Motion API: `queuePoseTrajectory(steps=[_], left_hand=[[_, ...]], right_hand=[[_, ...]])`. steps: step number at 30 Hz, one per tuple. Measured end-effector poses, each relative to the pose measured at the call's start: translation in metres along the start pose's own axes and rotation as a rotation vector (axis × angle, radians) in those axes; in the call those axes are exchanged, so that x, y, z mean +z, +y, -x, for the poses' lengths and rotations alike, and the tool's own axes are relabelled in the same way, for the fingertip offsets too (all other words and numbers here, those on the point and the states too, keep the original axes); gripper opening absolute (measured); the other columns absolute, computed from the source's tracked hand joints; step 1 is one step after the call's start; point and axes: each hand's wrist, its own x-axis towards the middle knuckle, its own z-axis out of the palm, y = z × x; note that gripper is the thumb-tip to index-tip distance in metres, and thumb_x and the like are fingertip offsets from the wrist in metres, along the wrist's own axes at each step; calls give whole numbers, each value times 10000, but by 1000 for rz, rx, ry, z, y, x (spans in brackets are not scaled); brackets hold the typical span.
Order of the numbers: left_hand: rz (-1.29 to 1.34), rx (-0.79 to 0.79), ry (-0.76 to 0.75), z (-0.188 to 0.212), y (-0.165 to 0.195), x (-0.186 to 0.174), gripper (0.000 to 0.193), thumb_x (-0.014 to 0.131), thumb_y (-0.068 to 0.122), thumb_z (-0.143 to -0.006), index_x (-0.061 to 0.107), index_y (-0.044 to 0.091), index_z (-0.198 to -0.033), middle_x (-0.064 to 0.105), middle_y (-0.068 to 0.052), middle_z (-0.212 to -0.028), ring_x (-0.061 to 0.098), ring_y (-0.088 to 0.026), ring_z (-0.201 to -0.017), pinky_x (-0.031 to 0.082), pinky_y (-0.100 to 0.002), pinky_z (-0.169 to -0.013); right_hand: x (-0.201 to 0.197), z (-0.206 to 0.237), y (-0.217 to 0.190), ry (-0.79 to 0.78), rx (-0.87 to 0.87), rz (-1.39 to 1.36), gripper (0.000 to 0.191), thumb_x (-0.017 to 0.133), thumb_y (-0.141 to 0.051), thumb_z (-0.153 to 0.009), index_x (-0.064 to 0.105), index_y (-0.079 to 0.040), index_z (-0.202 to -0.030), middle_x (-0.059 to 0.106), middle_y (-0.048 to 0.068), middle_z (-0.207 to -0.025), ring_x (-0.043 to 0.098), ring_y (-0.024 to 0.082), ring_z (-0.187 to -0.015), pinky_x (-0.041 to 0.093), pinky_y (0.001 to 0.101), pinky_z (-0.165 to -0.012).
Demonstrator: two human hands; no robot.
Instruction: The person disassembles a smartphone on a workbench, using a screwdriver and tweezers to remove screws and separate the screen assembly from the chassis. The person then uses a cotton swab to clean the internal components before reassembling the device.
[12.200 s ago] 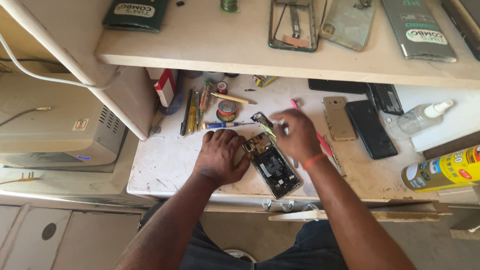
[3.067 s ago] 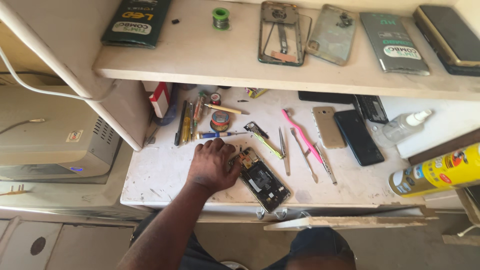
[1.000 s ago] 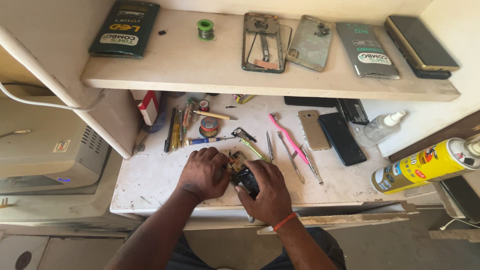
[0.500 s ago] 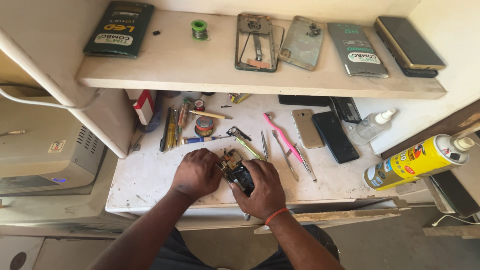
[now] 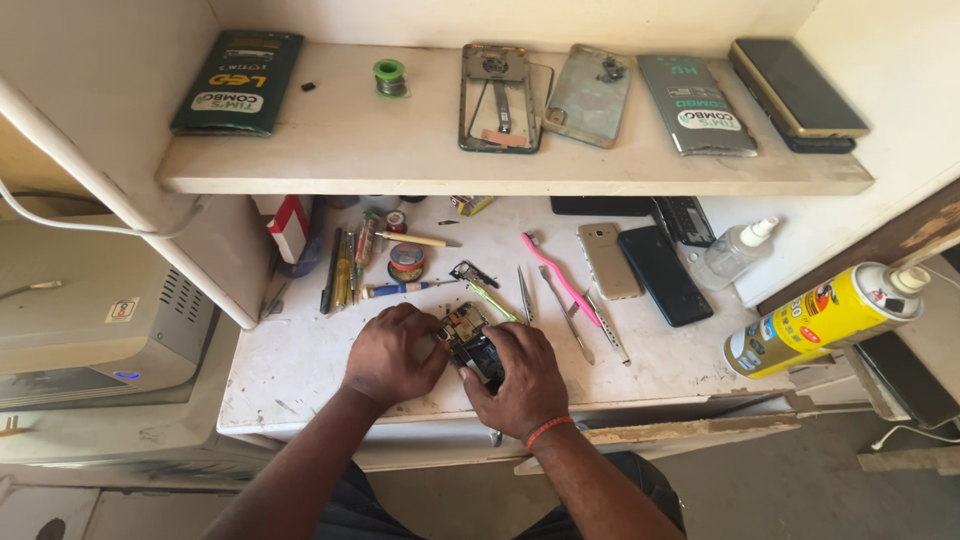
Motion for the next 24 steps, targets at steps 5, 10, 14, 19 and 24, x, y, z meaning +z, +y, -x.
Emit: queuePoseTrajectory(steps=[5,10,14,19,24], left_hand=[[-61,-251,-76,-13,-2,20,249,791,294,-736,754,83,-863,736,-129,-892,720,-335,-862,574,-435,-819],[-95,-460,-219,-26,-5,25,265,791,290,-710,761,107,-901,753,-139,-943,734,-327,-921,577,-424,-871],[-148,-492,-332,-33,-5,24,260,789,301,-758,759,115,-938,749,-149,-982,731,-319,-961,569,-413,-906],[-139,-490,-354,-33,-4,22,279,804,317,-785,749,101,-951,746,-152,-988,726,-312,-985,556,-410,-934],[-105,-466,-345,-32,-5,22,338,816,348,-793,722,73,-967,750,-155,-981,715,-324,-998,553,-419,-929]], right_hand=[[1,1,-1,24,-1,23,551,829,-283,-745,654,-4,-1186,634,145,-1161,600,346,-1127,486,447,-1014],[1,1,-1,4,29,18,549,825,-280,-746,653,-4,-1188,630,146,-1158,600,344,-1117,485,446,-1007],[2,0,0,14,15,12,547,819,-278,-757,646,-6,-1200,628,142,-1167,602,340,-1125,488,442,-1014],[1,1,-2,0,45,12,544,824,-281,-753,649,-12,-1192,623,141,-1166,598,342,-1129,487,448,-1012],[1,1,-3,-15,56,30,539,825,-286,-756,650,-15,-1188,619,138,-1183,591,340,-1138,486,445,-1016]])
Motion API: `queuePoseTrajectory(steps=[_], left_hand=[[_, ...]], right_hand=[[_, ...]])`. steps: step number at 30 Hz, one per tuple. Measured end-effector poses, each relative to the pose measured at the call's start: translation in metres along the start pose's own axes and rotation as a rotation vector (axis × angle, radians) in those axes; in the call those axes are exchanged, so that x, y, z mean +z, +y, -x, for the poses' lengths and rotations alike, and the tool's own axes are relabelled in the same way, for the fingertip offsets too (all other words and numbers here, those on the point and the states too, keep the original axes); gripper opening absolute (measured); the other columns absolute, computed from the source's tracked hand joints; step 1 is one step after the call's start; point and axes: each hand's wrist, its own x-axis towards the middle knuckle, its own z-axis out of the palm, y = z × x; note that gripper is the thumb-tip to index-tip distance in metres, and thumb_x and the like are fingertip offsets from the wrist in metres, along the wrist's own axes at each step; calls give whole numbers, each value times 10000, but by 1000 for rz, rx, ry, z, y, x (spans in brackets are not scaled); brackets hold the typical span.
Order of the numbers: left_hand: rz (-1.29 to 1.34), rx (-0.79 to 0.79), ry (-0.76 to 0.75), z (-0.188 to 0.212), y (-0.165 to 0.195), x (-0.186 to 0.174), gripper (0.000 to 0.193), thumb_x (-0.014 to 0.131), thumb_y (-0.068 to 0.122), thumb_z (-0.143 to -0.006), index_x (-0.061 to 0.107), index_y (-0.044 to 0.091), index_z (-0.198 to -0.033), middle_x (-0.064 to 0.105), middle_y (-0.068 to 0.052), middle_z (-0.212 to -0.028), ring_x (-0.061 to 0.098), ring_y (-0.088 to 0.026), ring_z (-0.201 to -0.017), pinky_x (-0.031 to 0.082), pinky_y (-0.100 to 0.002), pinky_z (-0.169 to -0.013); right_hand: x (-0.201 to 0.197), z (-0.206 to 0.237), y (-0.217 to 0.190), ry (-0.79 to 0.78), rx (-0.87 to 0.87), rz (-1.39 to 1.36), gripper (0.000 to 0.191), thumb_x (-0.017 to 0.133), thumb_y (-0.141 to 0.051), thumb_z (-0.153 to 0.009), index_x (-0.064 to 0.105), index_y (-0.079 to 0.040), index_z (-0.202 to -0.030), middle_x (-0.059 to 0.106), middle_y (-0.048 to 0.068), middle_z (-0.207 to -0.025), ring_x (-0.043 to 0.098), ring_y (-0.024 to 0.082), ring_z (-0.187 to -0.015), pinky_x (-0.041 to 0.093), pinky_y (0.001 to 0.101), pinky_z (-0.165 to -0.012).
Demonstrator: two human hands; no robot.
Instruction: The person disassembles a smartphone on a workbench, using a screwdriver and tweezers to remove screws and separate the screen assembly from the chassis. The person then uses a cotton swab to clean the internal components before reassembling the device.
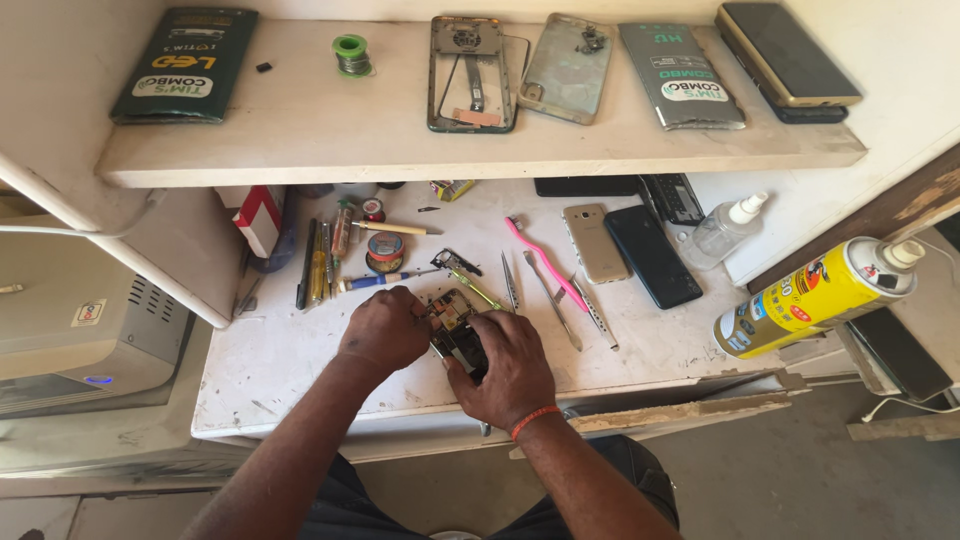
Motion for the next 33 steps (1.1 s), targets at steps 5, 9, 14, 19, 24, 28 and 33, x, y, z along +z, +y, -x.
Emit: queuePoseTrajectory(steps=[5,9,14,19,24,28,33], left_hand=[[-14,-11,-38,-2,-2,-1,364,815,355,-792,717,69,-994,740,-160,-998,719,-331,-999,555,-420,-933],[-20,-25,-69,-5,-2,-2,384,809,377,-800,714,69,-1009,749,-163,-1015,721,-335,-1011,556,-422,-934],[-34,-79,-137,-11,-1,-6,407,814,422,-788,723,97,-1015,756,-144,-1036,724,-317,-1026,558,-412,-935],[-35,-130,-206,-15,0,-9,427,815,450,-768,726,108,-1007,764,-122,-1027,732,-287,-1026,565,-404,-931],[-56,-113,-172,-13,3,-10,414,819,448,-775,737,115,-1008,757,-121,-1042,722,-292,-1041,557,-402,-944],[-88,-103,-166,-14,3,-10,439,832,456,-771,725,109,-1019,750,-117,-1052,712,-294,-1046,550,-413,-940],[-49,-85,-196,-13,3,-15,378,832,427,-778,773,119,-990,778,-108,-1004,740,-280,-975,573,-403,-897]], right_hand=[[0,0,1,-31,22,3,554,818,-296,-756,652,-8,-1200,614,138,-1182,587,336,-1136,485,445,-1017],[1,0,2,-9,0,5,554,812,-307,-758,655,-2,-1193,615,138,-1178,591,335,-1139,486,446,-1022],[2,0,3,0,-11,7,547,809,-314,-767,655,2,-1186,614,141,-1183,589,337,-1144,486,445,-1024],[2,0,3,-8,-1,0,553,804,-312,-769,653,6,-1196,613,141,-1184,590,335,-1145,488,443,-1023],[2,1,3,8,-18,6,553,805,-314,-771,655,9,-1194,618,147,-1178,592,339,-1141,487,447,-1022],[2,0,3,-4,-5,5,558,809,-318,-766,657,13,-1189,622,151,-1161,599,337,-1136,490,444,-1016],[3,0,3,7,0,3,552,822,-318,-751,667,5,-1171,631,143,-1153,606,334,-1129,493,442,-1018]])
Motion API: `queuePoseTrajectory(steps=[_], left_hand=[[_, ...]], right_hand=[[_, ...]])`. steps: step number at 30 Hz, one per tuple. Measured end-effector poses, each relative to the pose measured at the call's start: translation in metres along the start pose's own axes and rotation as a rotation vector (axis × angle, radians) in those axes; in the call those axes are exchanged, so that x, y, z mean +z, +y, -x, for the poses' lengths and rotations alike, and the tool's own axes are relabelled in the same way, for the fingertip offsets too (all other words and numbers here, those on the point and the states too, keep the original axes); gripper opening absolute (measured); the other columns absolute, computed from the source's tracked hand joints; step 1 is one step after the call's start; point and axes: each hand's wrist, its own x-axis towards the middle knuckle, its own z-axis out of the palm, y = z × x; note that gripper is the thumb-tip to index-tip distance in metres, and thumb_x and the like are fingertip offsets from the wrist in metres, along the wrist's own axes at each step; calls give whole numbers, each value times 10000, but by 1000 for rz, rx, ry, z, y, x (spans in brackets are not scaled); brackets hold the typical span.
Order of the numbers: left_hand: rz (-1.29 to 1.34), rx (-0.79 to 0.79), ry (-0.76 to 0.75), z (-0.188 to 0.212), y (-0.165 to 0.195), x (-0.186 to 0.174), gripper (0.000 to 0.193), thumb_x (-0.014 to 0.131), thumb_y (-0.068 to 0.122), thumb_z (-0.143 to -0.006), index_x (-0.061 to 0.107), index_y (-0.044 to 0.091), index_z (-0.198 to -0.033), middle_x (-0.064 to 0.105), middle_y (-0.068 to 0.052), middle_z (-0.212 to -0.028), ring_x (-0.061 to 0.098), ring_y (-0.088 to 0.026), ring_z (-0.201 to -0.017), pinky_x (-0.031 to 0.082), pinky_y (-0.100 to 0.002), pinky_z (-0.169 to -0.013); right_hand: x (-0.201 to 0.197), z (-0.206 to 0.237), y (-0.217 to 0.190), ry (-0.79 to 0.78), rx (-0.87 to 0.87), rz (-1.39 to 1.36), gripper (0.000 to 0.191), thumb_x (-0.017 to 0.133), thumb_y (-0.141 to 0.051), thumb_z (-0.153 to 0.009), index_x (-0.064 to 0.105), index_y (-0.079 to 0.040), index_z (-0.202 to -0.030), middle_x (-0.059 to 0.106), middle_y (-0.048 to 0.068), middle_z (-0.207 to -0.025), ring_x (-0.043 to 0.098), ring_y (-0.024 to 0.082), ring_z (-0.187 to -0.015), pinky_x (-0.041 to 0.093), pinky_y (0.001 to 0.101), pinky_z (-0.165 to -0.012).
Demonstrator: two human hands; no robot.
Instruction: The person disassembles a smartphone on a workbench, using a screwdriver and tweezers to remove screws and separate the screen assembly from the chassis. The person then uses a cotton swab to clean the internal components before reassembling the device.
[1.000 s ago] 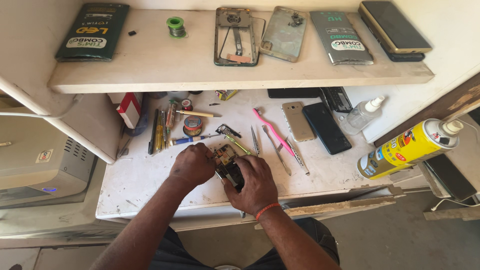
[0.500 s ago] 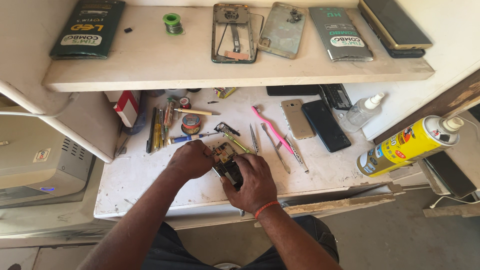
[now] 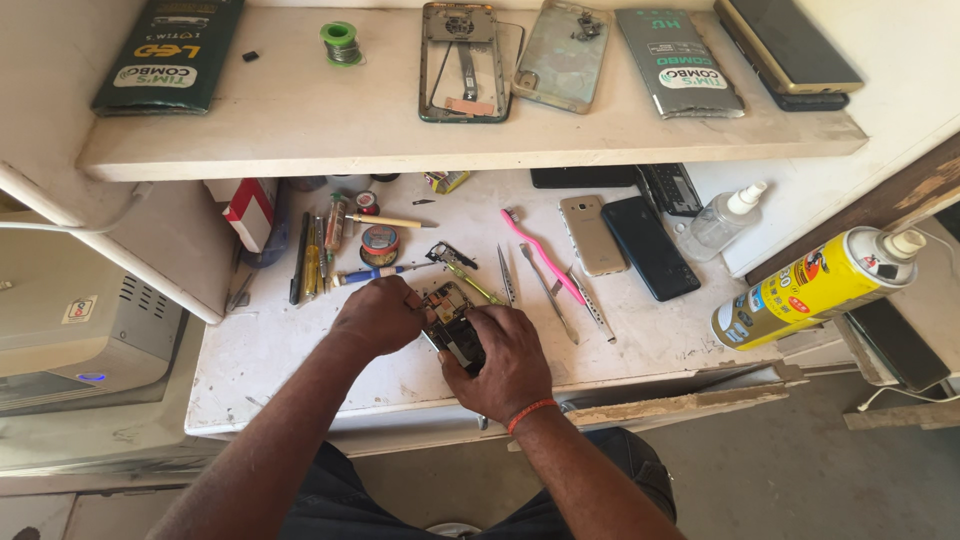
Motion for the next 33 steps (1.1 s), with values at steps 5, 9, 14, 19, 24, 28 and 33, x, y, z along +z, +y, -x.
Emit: queuePoseTrajectory(steps=[5,9,14,19,24,28,33], left_hand=[[66,102,-17,6,-5,-12,404,862,330,-707,771,148,-1056,790,-93,-966,767,-247,-916,595,-373,-849],[55,195,10,13,-4,-15,464,846,303,-707,757,168,-1142,777,-106,-982,759,-262,-918,592,-377,-844],[0,208,49,19,0,-14,474,855,324,-715,764,213,-1166,711,-136,-1050,722,-303,-959,571,-400,-876],[-44,282,124,22,1,-10,394,848,313,-734,796,231,-1116,678,-159,-1093,689,-326,-1023,546,-413,-929],[-41,231,86,18,4,-9,380,844,286,-733,787,209,-1101,683,-147,-1104,702,-301,-1018,553,-395,-928],[25,186,66,11,5,-5,335,837,239,-722,798,179,-1049,728,-115,-1106,736,-256,-1018,571,-355,-942],[165,108,54,5,-1,1,404,863,238,-687,759,116,-1057,775,-92,-1076,747,-230,-1017,583,-343,-913]], right_hand=[[-1,0,0,14,-30,5,553,825,-309,-747,665,11,-1169,630,150,-1152,604,346,-1121,493,446,-1006],[-2,-1,-1,30,-37,-4,522,830,-297,-744,674,-4,-1146,634,137,-1151,606,341,-1118,498,441,-1002],[-3,-2,-3,7,-17,2,519,836,-283,-736,678,-2,-1142,636,129,-1140,605,331,-1103,495,440,-991],[-4,-2,-3,25,-36,-4,501,834,-289,-744,679,-8,-1129,633,124,-1139,609,324,-1112,503,429,-997],[-5,-3,-3,10,-23,-6,502,836,-287,-744,679,-9,-1131,629,126,-1141,609,321,-1113,503,428,-994],[-5,-3,-4,0,-13,-8,502,835,-283,-743,678,-10,-1134,628,125,-1142,608,320,-1113,504,428,-993],[-5,-3,-4,8,-15,-12,504,836,-286,-744,678,-13,-1137,627,125,-1143,606,322,-1114,502,431,-997]])
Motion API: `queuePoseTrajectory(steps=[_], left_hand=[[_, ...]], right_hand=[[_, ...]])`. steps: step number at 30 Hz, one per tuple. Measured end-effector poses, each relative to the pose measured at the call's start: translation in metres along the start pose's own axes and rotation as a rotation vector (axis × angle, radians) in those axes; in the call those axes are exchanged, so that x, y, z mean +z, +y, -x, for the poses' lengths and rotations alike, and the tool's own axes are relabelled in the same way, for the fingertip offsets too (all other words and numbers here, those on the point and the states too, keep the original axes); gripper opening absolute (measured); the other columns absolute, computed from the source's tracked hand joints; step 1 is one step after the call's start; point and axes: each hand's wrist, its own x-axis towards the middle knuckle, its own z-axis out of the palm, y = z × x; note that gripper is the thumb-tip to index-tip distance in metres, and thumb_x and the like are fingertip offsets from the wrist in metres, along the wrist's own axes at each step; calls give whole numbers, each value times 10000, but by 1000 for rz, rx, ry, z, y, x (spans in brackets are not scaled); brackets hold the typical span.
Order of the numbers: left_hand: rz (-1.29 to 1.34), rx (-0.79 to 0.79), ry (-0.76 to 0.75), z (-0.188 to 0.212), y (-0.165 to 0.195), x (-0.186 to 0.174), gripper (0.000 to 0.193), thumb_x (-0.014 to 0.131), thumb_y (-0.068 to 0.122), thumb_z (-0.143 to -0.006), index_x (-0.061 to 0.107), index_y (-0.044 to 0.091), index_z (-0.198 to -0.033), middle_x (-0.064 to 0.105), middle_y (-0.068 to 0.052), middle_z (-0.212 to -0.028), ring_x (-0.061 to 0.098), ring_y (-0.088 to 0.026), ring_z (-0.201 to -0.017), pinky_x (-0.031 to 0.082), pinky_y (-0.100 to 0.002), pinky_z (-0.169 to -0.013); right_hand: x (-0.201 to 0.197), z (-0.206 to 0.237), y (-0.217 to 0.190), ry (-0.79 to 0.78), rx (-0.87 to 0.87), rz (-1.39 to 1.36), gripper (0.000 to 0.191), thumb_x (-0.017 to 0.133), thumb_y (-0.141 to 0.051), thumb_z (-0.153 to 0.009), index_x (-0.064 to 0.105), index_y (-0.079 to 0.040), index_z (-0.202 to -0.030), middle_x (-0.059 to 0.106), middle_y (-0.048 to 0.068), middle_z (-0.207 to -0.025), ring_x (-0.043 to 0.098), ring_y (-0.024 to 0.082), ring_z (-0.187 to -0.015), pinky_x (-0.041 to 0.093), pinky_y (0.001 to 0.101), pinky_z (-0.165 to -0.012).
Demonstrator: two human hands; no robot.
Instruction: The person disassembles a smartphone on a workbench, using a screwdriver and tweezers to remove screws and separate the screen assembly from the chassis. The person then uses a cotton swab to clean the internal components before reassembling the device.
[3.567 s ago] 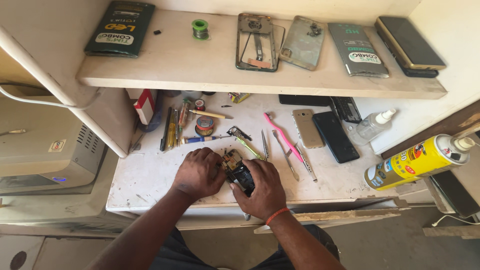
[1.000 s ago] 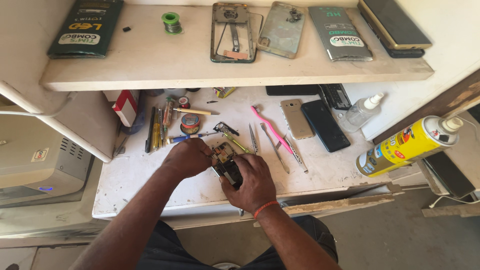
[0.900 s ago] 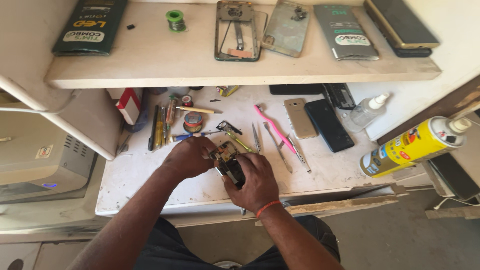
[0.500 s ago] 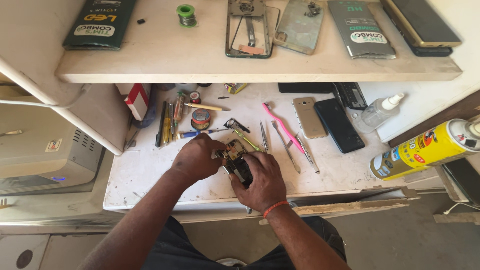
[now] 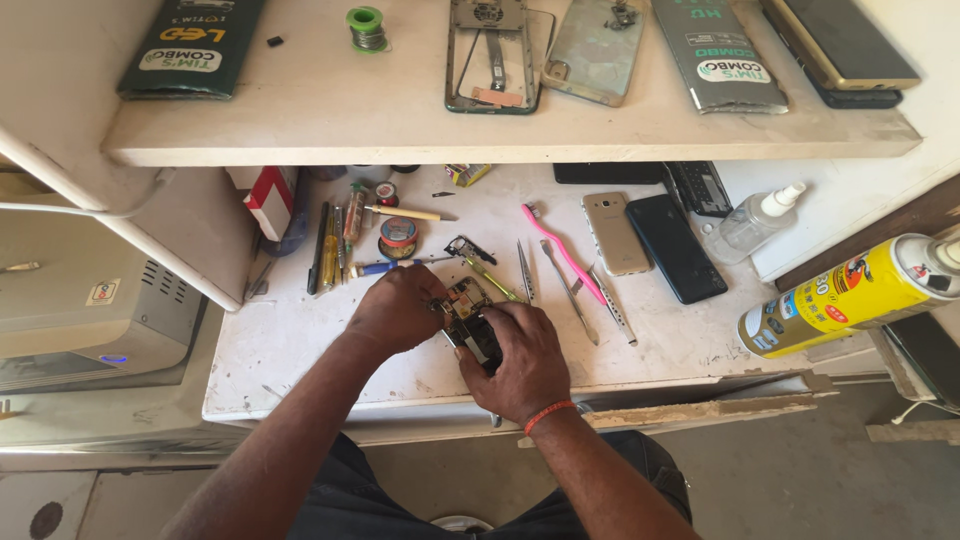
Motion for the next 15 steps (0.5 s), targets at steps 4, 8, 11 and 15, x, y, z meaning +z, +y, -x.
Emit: queuePoseTrajectory(steps=[4,8,11,15], left_hand=[[17,-30,18,0,-4,2,504,890,243,-668,713,89,-1114,752,-94,-1077,732,-231,-1014,577,-349,-896],[27,-47,15,1,-4,2,522,891,250,-662,706,96,-1126,749,-88,-1064,734,-227,-1004,580,-349,-891],[32,-40,24,1,-5,3,514,890,250,-661,710,93,-1116,750,-88,-1059,733,-226,-1001,578,-348,-892],[34,-19,37,0,-7,5,501,888,247,-660,713,86,-1101,752,-92,-1051,732,-227,-999,578,-348,-891]], right_hand=[[1,1,0,0,3,4,510,836,-291,-743,678,-15,-1141,625,125,-1146,605,321,-1116,500,433,-1000],[1,1,1,-16,18,13,517,836,-296,-742,676,-16,-1146,623,125,-1148,602,320,-1122,496,435,-1003],[1,1,1,-26,29,9,521,833,-295,-740,675,-16,-1151,622,123,-1155,601,315,-1120,497,430,-1003],[2,1,1,-21,26,15,518,836,-300,-742,678,-13,-1143,623,120,-1152,601,315,-1121,496,429,-1005]])
